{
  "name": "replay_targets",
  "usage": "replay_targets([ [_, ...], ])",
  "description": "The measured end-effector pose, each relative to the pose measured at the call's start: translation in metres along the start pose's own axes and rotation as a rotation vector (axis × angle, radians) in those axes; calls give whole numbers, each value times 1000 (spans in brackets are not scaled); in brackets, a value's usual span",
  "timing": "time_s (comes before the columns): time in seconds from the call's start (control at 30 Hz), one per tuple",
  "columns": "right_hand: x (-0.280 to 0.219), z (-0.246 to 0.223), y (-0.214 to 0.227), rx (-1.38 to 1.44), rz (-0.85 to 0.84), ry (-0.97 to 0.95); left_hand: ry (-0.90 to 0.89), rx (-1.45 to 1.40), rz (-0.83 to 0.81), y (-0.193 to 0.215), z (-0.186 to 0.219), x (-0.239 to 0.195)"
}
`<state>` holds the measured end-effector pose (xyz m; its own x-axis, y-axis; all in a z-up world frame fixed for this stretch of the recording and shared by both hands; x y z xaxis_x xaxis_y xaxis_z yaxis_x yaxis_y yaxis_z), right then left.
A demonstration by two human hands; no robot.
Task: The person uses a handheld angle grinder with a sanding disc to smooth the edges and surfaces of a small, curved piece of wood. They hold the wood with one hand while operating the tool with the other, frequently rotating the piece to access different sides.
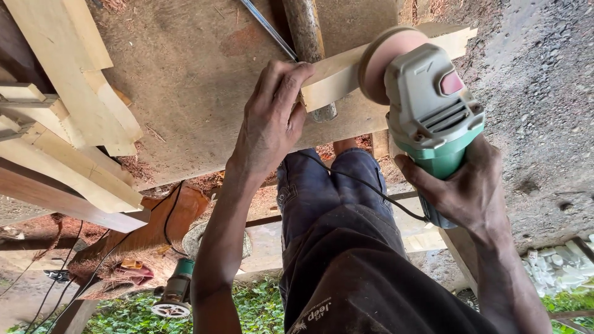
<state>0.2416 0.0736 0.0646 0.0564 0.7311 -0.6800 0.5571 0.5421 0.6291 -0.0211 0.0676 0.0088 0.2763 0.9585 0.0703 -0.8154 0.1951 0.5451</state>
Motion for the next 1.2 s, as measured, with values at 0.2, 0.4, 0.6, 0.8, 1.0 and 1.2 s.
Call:
replay_targets([
  [0.2,-2,-11,-3,-3,-31,-52,-4,-8,3,0,1,1],
  [0.4,-1,-14,0,-30,1,-89,-24,-15,13,1,1,0],
  [0.6,1,-11,10,-96,60,-49,-47,-8,32,2,2,2],
  [0.8,0,-7,20,-191,138,-27,-62,-18,24,4,4,4],
  [1.0,0,-2,27,-224,196,20,-64,-6,10,6,7,7],
  [1.2,-2,4,34,-288,234,21,-58,-34,-7,10,9,10],
])
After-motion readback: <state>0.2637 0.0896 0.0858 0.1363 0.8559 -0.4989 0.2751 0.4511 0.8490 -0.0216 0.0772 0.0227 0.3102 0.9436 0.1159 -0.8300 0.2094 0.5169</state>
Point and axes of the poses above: each hand's wrist, its own x-axis towards the middle knuckle, its own y-axis out of the back of the hand, z = x × y, the point moved 7 cm from there along x, towards the middle knuckle, and after that the axes turned 10 degrees about -y, right-handed, at the moved point
